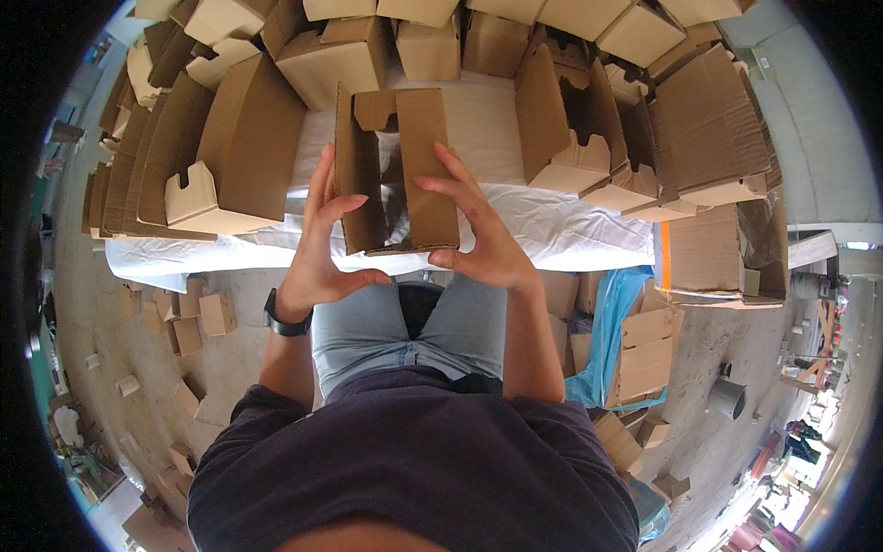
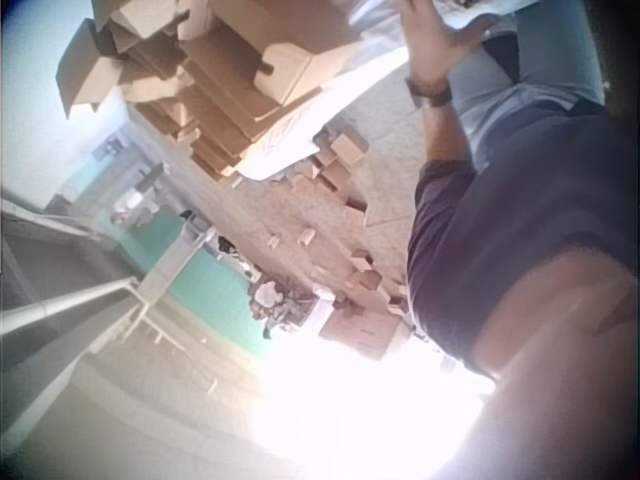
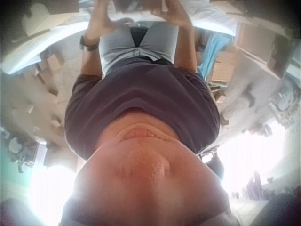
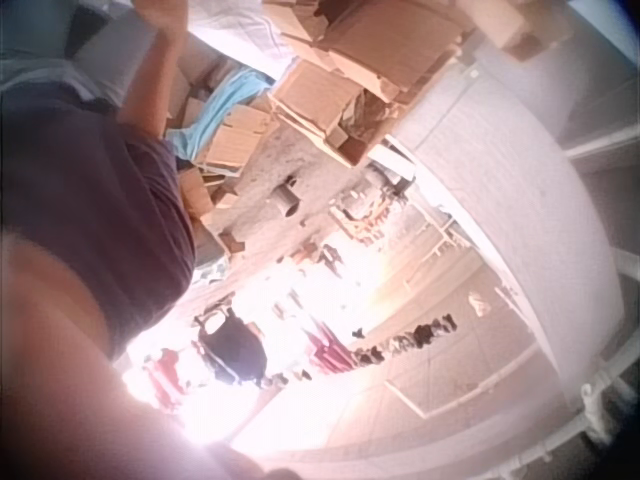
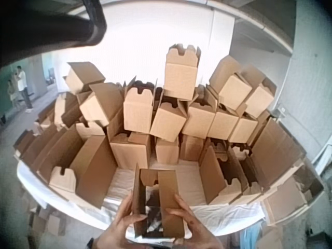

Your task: The person picks up flat cardboard sheets from the floor, folds them into rectangular boxes by hand, and stacks them on a table among other finished boxes.

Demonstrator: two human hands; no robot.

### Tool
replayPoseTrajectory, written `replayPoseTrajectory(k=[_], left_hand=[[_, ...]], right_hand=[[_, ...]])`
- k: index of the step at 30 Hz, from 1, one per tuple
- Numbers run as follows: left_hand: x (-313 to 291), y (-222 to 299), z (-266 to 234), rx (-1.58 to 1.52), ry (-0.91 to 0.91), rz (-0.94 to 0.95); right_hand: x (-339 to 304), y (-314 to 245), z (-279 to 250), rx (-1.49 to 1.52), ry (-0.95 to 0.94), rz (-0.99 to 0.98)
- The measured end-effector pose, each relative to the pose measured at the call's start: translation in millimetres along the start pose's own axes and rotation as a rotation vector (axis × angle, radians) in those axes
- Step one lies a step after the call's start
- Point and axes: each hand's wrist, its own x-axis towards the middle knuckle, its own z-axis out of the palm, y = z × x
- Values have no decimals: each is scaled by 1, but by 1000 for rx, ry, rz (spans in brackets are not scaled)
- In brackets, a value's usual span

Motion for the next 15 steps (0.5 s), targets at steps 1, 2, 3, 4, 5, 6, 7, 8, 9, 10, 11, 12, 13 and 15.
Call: replayPoseTrajectory(k=[1,2,3,4,5,6,7,8,9,10,11,12,13,15], left_hand=[[0,0,0,4,0,-2],[0,1,0,8,0,-4],[0,1,0,13,1,-5],[0,1,0,6,1,-6],[0,0,0,-3,-1,-8],[1,-1,0,-13,-4,-9],[2,-2,-1,-14,-6,-8],[1,-1,-1,-11,-4,-7],[0,-1,-1,-9,-3,-6],[-1,-1,0,-4,0,-6],[-1,-1,0,1,1,-6],[0,-1,-1,5,1,-5],[-1,-2,-1,11,-12,-7],[-3,-5,-1,21,-31,-11]], right_hand=[[0,-1,2,-8,20,-5],[0,-2,4,-16,40,-9],[0,-3,6,-24,60,-14],[-1,-2,9,-35,93,-20],[-1,0,13,-46,129,-23],[-1,1,16,-56,165,-26],[0,1,17,-56,181,-28],[0,0,19,-54,191,-32],[-1,0,20,-52,202,-35],[-1,1,21,-50,200,-39],[0,1,21,-47,200,-42],[0,1,21,-45,201,-46],[-1,1,20,-48,195,-49],[-1,1,18,-57,178,-55]])
